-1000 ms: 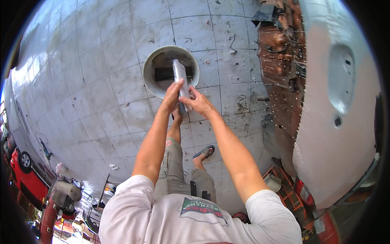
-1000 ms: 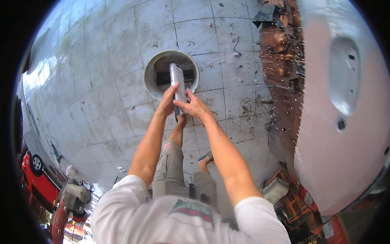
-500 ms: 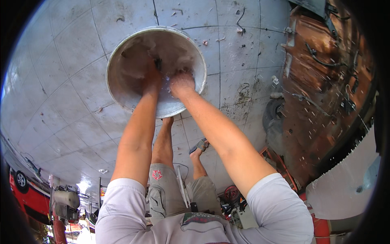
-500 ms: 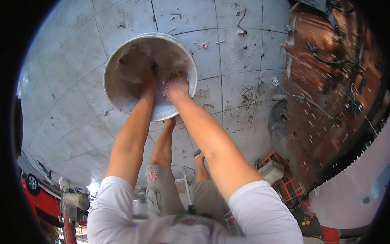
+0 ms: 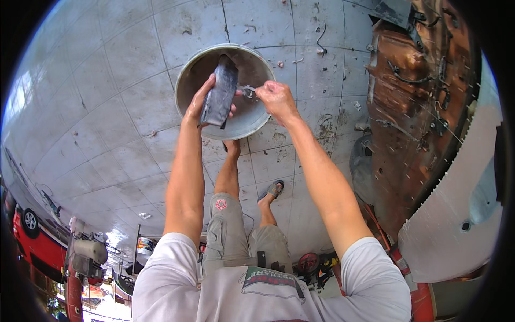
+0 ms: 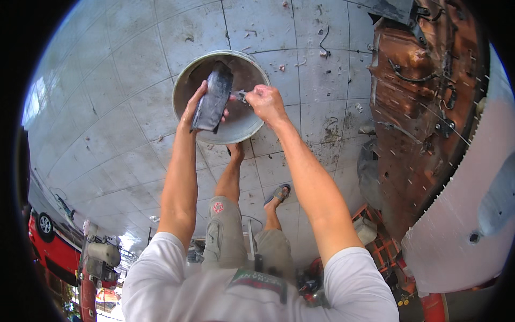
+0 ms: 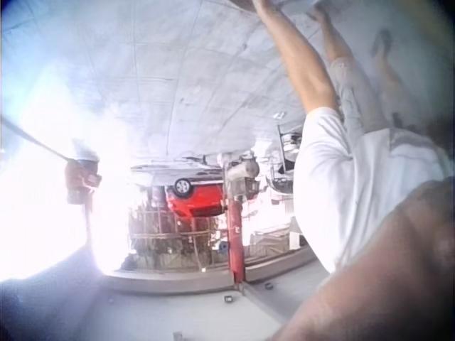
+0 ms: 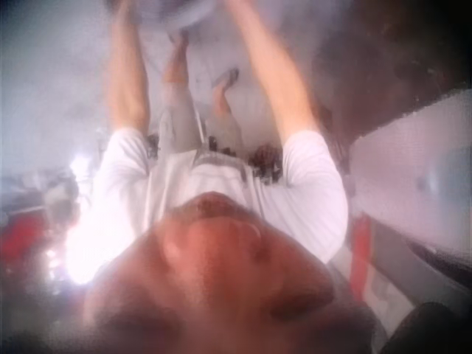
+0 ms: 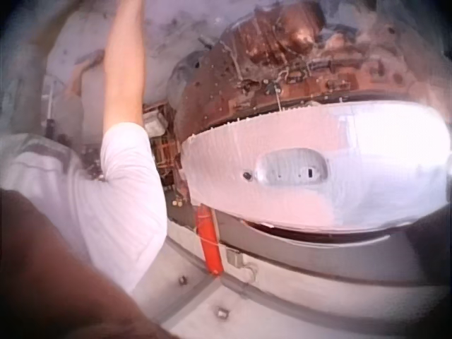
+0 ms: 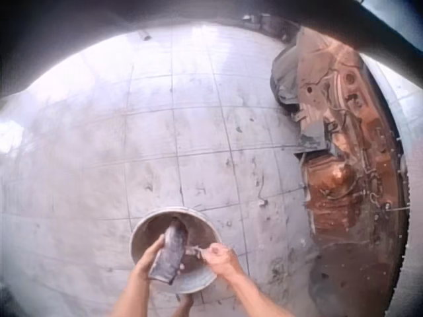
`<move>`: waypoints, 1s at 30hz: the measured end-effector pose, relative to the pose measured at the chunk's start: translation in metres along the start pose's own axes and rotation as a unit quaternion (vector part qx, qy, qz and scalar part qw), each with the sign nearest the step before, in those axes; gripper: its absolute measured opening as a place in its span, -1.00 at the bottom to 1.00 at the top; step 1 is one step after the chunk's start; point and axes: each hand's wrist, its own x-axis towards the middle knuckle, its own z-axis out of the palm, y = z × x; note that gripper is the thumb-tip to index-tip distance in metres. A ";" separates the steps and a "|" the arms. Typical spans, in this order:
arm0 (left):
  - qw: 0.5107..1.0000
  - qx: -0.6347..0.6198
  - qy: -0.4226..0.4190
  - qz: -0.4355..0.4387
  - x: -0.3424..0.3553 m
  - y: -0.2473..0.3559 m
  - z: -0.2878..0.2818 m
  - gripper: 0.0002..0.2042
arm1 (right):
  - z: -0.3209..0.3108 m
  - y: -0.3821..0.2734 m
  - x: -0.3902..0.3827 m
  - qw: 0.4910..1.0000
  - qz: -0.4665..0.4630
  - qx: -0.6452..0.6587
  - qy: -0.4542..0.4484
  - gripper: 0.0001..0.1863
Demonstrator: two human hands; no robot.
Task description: The person sands the surface of a car door with a sanding block, moving it back and forth across the panel. The person briefly dips the sanding block into a bucket of water and continues sanding the door surface.
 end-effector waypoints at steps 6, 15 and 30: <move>0.988 0.090 0.124 0.020 -0.009 -0.023 -0.006 -0.26 | 0.001 -0.014 -0.056 0.993 0.112 -0.003 -0.044 -0.44; 0.784 0.469 0.393 0.098 0.088 -0.049 -0.069 -0.36 | 0.052 0.046 0.021 0.992 0.101 0.036 -0.058 -0.38; 0.969 -0.168 -0.104 0.147 -0.096 -0.060 0.047 -0.05 | 0.055 0.078 0.076 0.927 0.258 0.219 -0.159 -0.58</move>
